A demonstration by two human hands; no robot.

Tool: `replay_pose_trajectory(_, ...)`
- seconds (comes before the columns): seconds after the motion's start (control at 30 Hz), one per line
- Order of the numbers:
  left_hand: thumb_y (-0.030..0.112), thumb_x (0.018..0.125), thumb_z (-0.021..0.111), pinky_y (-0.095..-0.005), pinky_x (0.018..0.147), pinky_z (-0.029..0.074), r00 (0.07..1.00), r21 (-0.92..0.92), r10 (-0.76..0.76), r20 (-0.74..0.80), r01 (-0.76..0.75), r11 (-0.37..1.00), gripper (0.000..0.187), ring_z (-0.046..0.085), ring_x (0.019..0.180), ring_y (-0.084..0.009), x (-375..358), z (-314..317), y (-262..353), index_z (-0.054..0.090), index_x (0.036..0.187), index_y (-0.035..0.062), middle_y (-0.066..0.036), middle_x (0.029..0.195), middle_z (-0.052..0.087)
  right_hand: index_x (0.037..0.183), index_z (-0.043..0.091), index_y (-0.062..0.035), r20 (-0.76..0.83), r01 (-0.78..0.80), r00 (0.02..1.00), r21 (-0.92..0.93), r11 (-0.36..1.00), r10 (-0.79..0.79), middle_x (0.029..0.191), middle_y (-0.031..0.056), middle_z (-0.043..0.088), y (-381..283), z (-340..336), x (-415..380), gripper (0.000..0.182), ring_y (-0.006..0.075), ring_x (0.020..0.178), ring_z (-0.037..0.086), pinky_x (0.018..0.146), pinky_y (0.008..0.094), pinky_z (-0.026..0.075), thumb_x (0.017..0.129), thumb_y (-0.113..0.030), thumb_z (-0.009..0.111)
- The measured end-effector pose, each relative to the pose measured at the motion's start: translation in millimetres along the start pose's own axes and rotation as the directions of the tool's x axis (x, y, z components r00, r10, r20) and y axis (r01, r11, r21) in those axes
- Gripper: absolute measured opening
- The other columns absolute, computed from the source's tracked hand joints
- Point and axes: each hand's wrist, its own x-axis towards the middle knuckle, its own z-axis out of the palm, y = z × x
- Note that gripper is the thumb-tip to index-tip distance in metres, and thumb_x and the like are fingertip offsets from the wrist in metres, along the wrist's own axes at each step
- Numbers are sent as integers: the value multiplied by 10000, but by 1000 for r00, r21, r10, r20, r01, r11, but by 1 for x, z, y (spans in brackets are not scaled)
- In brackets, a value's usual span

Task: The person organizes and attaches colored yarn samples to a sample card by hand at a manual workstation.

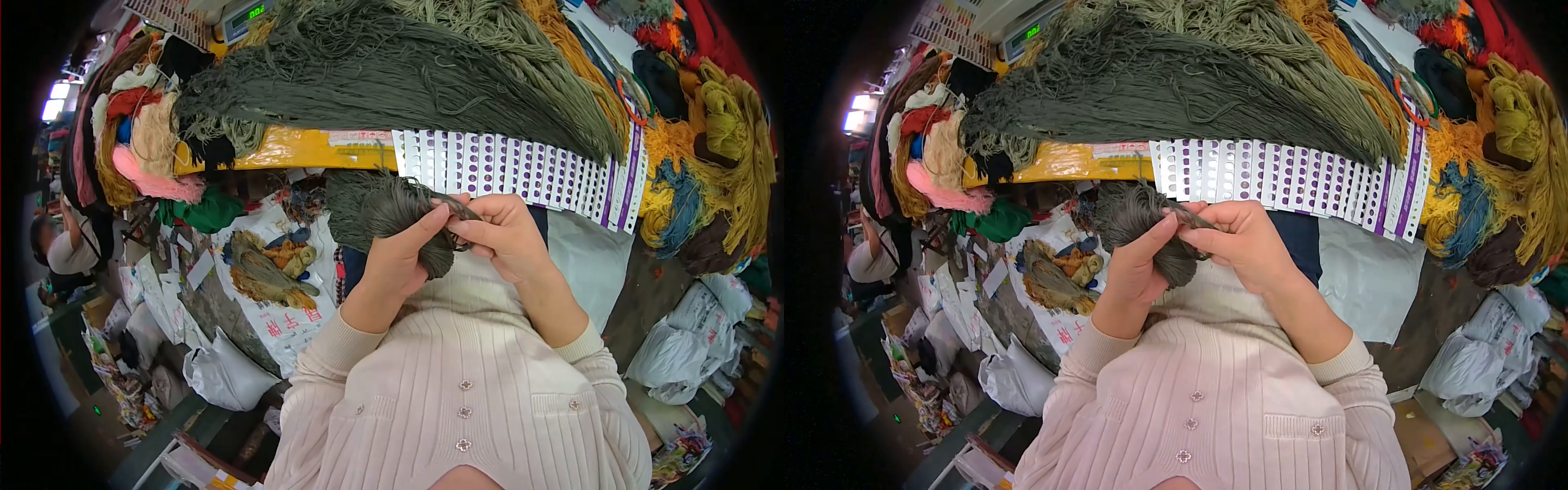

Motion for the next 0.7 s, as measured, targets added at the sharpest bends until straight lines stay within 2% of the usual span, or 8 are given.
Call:
replay_pose_trajectory(0.1,99,808,469,-301,779,425,1000,-3,-15,1,15,1000,240,523,895,-186,1,-2,-2,501,994,-48,-131,978,538,742,593,42,8,3,1000,14,1000,-3,661,55,568,2,-4,0,62,15,455,383,382,136,258,694,7,576)
replay_pose_trajectory(0.2,58,803,480,-266,710,457,1000,-64,6,-18,-7,998,187,547,816,-170,1,3,-1,521,955,-44,-125,912,558,743,592,40,15,-5,1000,18,1000,4,694,68,581,3,-6,1,59,14,458,388,381,134,264,695,11,573)
replay_pose_trajectory(0.7,74,811,471,-295,716,468,1000,-87,-2,-3,2,996,183,549,813,-180,2,5,0,519,940,-47,-129,916,555,735,590,36,9,5,1000,63,998,-6,663,55,571,2,-7,1,55,21,463,401,383,139,269,689,23,564)
